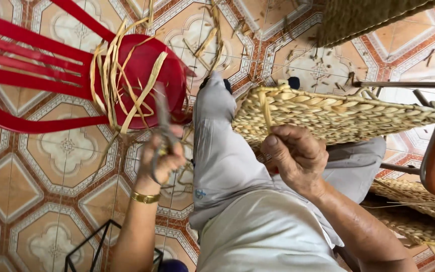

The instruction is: The recorder is weaving and trimming a mat or furniture panel from natural fibers.

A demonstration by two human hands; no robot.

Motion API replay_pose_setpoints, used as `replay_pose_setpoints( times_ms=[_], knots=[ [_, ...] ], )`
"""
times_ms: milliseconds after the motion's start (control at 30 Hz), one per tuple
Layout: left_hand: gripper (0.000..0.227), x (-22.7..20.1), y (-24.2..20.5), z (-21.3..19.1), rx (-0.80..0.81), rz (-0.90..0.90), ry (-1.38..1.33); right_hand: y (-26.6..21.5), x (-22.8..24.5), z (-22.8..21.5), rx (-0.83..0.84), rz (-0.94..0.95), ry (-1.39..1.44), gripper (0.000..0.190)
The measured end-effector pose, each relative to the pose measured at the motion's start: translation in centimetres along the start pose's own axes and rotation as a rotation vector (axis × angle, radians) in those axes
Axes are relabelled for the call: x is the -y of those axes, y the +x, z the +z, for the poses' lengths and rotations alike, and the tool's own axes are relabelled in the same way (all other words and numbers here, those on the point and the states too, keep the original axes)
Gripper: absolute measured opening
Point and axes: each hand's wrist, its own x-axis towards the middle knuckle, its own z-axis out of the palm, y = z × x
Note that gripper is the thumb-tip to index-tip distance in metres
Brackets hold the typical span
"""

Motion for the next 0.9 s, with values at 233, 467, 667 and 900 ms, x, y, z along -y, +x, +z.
replay_pose_setpoints(
  times_ms=[233,467,667,900],
  knots=[
    [0.054,-0.7,5.5,7.4,0.303,-0.332,0.524,-0.5,0.9,0.1,0.002,-0.028,0.016,0.013],
    [0.057,-0.3,8.8,6.9,0.429,-0.422,0.546,-0.5,1.5,0.1,0.038,-0.077,0.016,0.013],
    [0.05,-0.1,10.4,6.4,0.419,-0.456,0.515,-0.5,1.5,0.4,0.043,-0.07,-0.056,0.012],
    [0.046,1.2,10.6,6.6,0.341,-0.441,0.539,-0.8,1.2,0.2,0.022,-0.044,-0.034,0.011]
  ],
)
